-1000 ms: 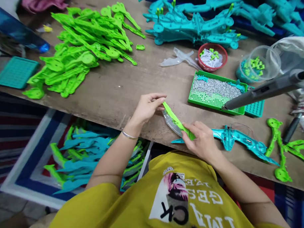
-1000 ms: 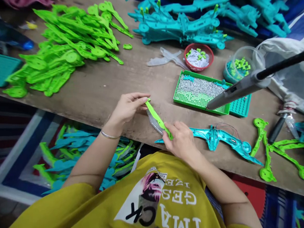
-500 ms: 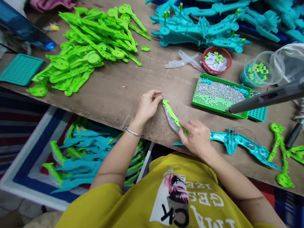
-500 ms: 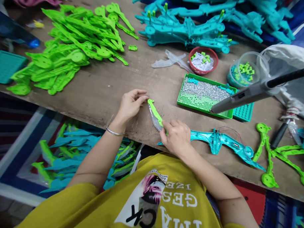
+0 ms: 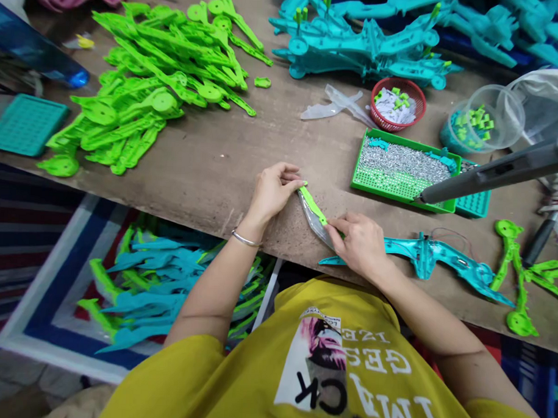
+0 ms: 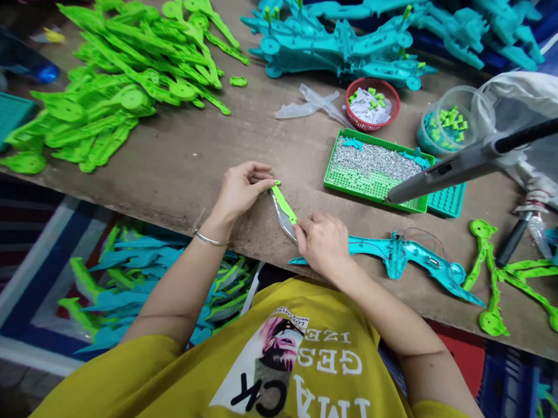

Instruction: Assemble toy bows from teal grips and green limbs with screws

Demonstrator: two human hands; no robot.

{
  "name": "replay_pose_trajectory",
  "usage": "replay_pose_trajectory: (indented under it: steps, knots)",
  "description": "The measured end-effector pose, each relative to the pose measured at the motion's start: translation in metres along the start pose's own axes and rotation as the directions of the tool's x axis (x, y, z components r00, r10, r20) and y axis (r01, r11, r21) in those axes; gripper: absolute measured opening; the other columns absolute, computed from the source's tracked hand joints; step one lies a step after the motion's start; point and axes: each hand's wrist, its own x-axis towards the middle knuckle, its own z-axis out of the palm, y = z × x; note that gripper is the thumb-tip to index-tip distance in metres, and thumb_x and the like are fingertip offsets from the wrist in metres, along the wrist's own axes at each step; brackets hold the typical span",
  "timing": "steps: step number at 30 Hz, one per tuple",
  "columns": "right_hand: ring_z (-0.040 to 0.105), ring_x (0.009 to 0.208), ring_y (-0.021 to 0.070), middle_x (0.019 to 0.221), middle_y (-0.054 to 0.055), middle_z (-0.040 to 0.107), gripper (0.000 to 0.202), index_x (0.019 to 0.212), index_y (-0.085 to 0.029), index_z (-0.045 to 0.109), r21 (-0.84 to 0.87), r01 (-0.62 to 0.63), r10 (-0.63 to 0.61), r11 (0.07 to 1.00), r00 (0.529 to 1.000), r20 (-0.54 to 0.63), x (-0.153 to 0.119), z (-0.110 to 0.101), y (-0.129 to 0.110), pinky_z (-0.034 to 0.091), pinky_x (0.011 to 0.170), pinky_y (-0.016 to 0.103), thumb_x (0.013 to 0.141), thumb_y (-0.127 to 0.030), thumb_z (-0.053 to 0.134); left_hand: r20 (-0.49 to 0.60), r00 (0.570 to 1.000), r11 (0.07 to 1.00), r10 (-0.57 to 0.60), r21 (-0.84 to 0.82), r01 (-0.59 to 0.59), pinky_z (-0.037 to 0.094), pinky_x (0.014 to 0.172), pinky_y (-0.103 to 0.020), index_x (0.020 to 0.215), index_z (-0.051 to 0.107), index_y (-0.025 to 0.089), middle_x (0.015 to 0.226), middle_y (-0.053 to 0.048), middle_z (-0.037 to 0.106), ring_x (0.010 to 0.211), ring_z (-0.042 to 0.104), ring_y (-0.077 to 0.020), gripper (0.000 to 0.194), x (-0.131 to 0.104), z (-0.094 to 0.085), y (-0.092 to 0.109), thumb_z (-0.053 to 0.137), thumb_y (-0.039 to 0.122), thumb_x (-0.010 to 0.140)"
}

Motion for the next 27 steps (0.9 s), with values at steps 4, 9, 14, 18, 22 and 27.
replay_pose_trajectory:
  steps: [4,9,14,18,22,27]
  knots:
    - [0.07,0.085,0.0208,0.096,0.007,0.079,0.024,0.104,-0.021,0.077,0.239,-0.078,0.046,0.968,0.989,0.139,0.027,-0.004,0.004,0.042,0.071,0.03,0.098,-0.035,0.059,-0.014,1.0,1.0,0.001,0.004,-0.001,0.06,0.083,-0.034,0.097,0.072,0.018,0.087,-0.004,0.077,0.081,0.073,-0.0181,0.027,-0.002,0.001,0.0,0.081,0.021,0.072]
    - [0.067,0.082,0.0174,0.093,0.004,0.076,0.028,0.113,-0.016,0.067,0.392,-0.12,0.027,0.912,0.971,0.236,0.056,0.005,0.004,0.041,0.07,0.027,0.088,-0.027,0.071,-0.043,0.999,1.0,0.014,0.011,-0.013,0.06,0.084,-0.034,0.097,0.072,0.018,0.089,-0.004,0.078,0.083,0.074,-0.0183,0.024,-0.006,0.003,-0.002,0.081,0.022,0.074]
    - [0.065,0.083,0.0191,0.094,0.006,0.075,0.031,0.117,-0.016,0.066,0.349,-0.119,0.023,0.929,0.963,0.268,0.06,0.007,-0.002,0.042,0.073,0.029,0.088,-0.024,0.069,-0.037,0.999,1.0,0.02,0.005,-0.02,0.06,0.086,-0.033,0.097,0.072,0.019,0.092,-0.004,0.078,0.087,0.075,-0.0189,0.023,-0.006,0.004,-0.004,0.079,0.023,0.076]
    - [0.065,0.084,0.0198,0.096,0.007,0.074,0.031,0.12,-0.015,0.065,0.364,-0.098,0.014,0.926,0.974,0.227,0.051,0.006,-0.006,0.045,0.079,0.03,0.09,-0.019,0.064,-0.071,0.997,1.0,0.006,-0.004,-0.006,0.06,0.087,-0.033,0.104,0.071,0.019,0.095,-0.004,0.078,0.087,0.074,-0.0182,0.031,-0.011,0.005,-0.007,0.081,0.025,0.075]
    - [0.065,0.088,0.0216,0.095,0.008,0.073,0.039,0.13,-0.013,0.06,0.384,-0.038,-0.014,0.923,0.991,0.132,0.04,0.008,-0.008,0.046,0.084,0.033,0.091,-0.018,0.061,-0.063,0.99,0.959,-0.128,-0.261,0.107,0.061,0.083,-0.033,0.109,0.069,0.017,0.097,-0.005,0.077,0.086,0.074,-0.0187,0.045,-0.024,0.01,-0.007,0.085,0.036,0.072]
    - [0.062,0.08,0.0181,0.091,0.006,0.072,0.045,0.133,-0.01,0.061,0.474,-0.027,-0.036,0.88,0.992,0.124,0.042,0.008,-0.002,0.045,0.079,0.031,0.089,-0.021,0.064,0.23,0.939,0.721,-0.256,-0.602,0.344,0.061,0.069,-0.031,0.087,0.067,0.014,0.077,-0.003,0.073,0.07,0.072,-0.0173,0.052,-0.033,0.012,0.004,0.094,0.048,0.058]
